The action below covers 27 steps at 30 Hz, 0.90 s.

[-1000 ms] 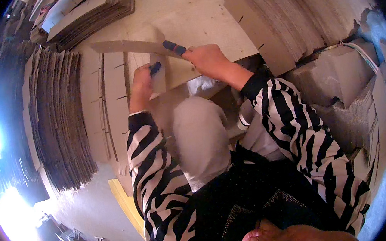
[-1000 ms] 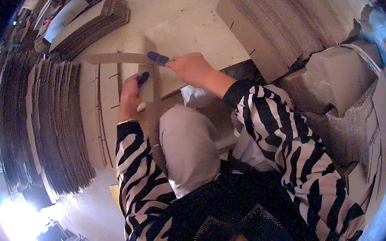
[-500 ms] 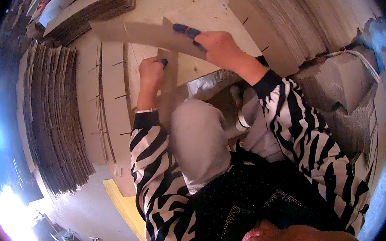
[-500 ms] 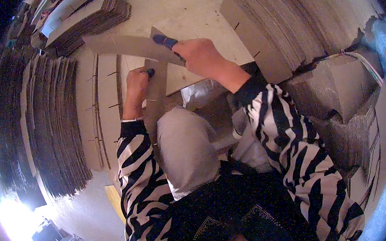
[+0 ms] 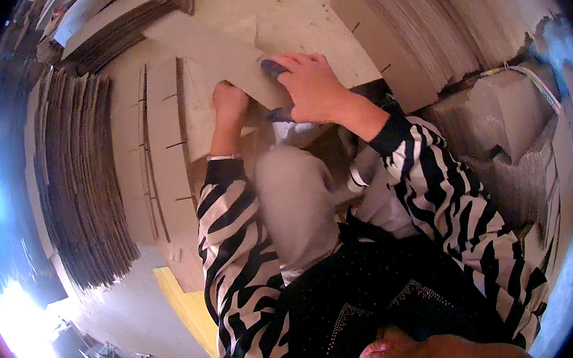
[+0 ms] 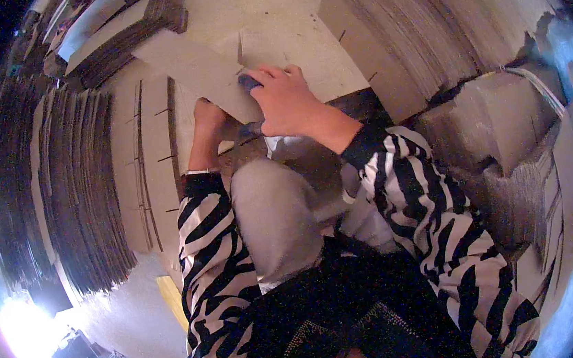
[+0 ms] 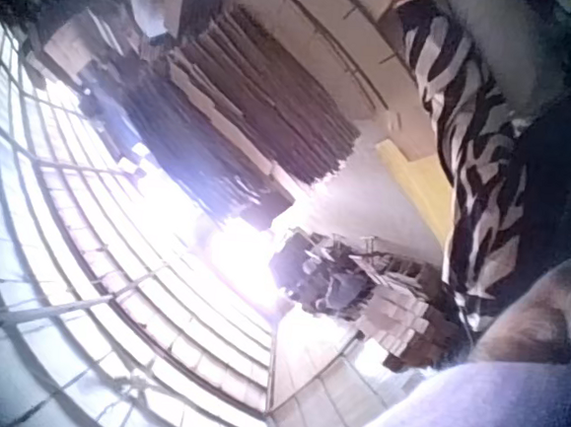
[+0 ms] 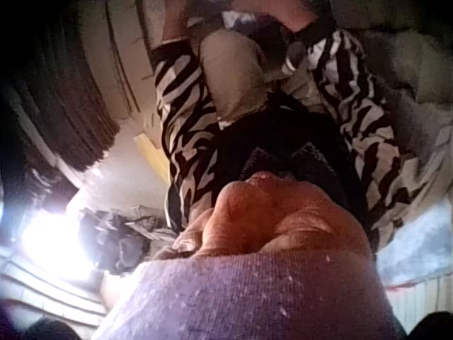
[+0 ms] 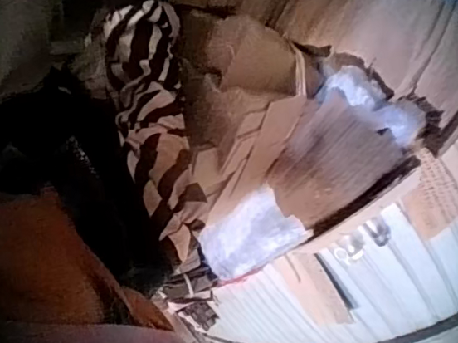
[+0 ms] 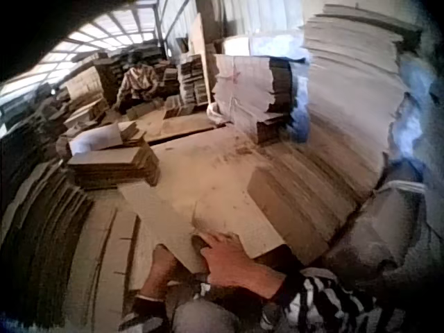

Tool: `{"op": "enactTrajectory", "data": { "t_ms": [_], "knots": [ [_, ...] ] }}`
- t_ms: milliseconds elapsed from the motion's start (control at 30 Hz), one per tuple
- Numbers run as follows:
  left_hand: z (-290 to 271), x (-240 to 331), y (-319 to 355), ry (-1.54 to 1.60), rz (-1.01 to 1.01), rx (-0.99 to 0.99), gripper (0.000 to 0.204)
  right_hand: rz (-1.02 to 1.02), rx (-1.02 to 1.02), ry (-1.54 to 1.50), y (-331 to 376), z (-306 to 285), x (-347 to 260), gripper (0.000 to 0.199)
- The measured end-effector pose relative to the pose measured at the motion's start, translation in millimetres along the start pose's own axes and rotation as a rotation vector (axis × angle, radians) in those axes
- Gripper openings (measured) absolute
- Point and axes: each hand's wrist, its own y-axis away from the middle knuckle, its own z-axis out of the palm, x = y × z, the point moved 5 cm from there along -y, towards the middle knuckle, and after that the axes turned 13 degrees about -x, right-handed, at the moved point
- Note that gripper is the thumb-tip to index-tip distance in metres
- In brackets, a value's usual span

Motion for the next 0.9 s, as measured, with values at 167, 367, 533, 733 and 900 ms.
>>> {"op": "enactTrajectory", "data": {
  "t_ms": [167,367,533,733,900],
  "knots": [
    [14.8,66.3,25.1,-0.19,-0.015,-0.034,0.027,0.1,-0.117,-0.087,-13.1,15.0,19.4,0.032],
    [-2.0,66.5,18.5,-0.281,-0.046,-0.087,0.026,0.157,0.245,-0.282,-13.5,-10.0,64.2,0.02],
    [8.4,28.3,7.7,-0.229,-0.031,-0.046,0.023,0.086,0.246,-0.154,-16.1,-5.0,48.0,0.02],
    [21.3,60.0,10.5,-0.35,0.021,-0.096,0.026,0.052,0.313,-0.168,-11.5,-14.9,56.7,0.023],
    [-4.2,46.3,8.7,-0.087,-0.027,-0.201,0.025,0.06,0.28,-0.183,-11.1,-16.4,62.9,0.026]
  ]
}}
